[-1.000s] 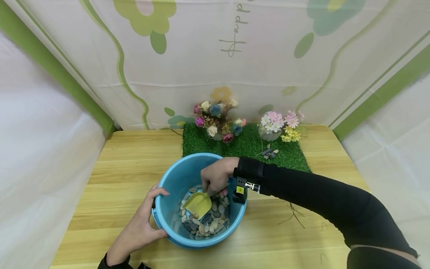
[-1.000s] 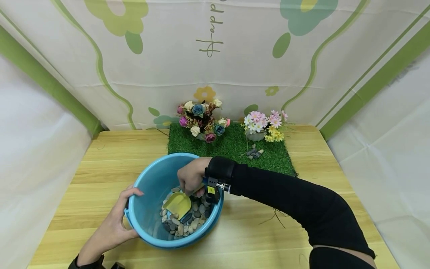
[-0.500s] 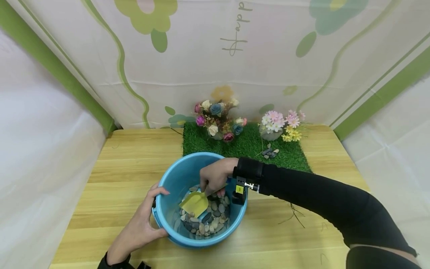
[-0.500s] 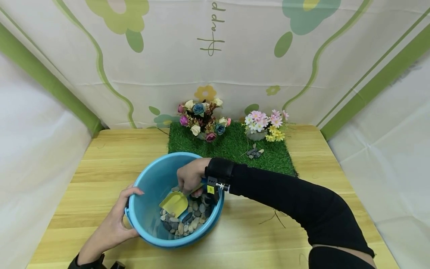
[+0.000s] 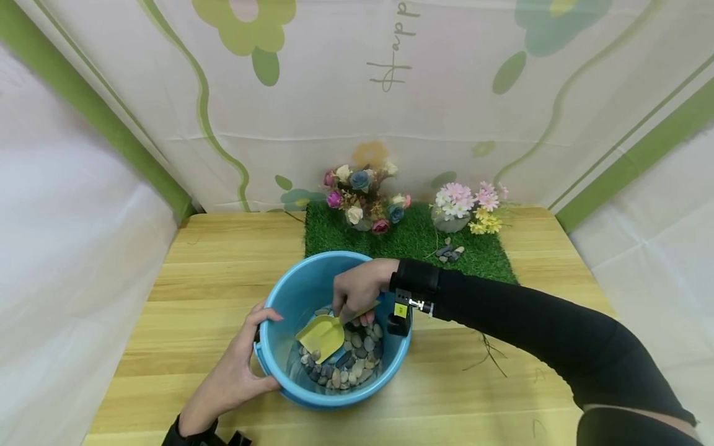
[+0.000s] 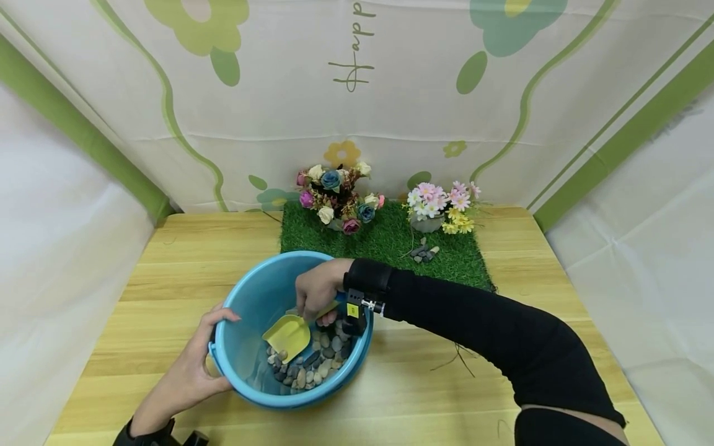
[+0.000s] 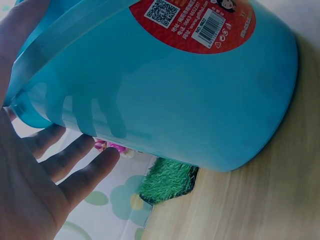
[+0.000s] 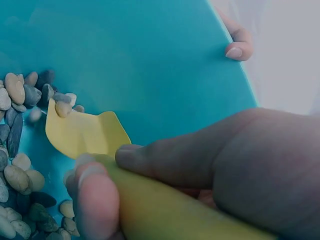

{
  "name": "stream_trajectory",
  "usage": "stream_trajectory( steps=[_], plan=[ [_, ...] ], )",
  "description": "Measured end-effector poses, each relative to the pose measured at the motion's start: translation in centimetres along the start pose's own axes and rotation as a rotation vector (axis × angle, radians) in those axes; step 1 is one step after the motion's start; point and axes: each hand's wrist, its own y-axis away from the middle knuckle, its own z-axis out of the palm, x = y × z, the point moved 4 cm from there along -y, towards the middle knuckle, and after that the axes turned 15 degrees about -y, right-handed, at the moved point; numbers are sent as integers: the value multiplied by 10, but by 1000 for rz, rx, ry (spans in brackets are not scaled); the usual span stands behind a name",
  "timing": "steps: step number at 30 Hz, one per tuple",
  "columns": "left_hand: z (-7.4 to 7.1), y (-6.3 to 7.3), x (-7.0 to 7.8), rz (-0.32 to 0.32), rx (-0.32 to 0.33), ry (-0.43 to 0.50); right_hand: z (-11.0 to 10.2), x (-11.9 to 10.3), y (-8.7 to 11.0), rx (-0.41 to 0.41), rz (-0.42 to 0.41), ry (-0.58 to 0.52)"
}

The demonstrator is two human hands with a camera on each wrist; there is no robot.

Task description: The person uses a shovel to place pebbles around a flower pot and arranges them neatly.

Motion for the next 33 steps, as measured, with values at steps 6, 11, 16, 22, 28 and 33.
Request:
stream_trajectory(
  steps=[6, 11, 16, 22, 28, 33],
  plan=[
    [1, -1, -1, -3, -4, 10, 0, 1, 2, -11, 14, -35],
    [1, -1, -1, -2, -4, 15, 1, 3, 2, -30, 13, -47],
    [0, -1, 0, -1, -1, 6, 4, 3, 1, -32, 7, -53],
    [-1, 0, 1, -5, -1, 0, 9, 1, -2, -45, 3, -50],
    [-1, 0, 1, -7, -2, -1, 16, -3, -4, -48, 3, -28],
    [-1, 0, 1, -11, -4, 4, 21, -6, -4, -47, -7, -11]
  ],
)
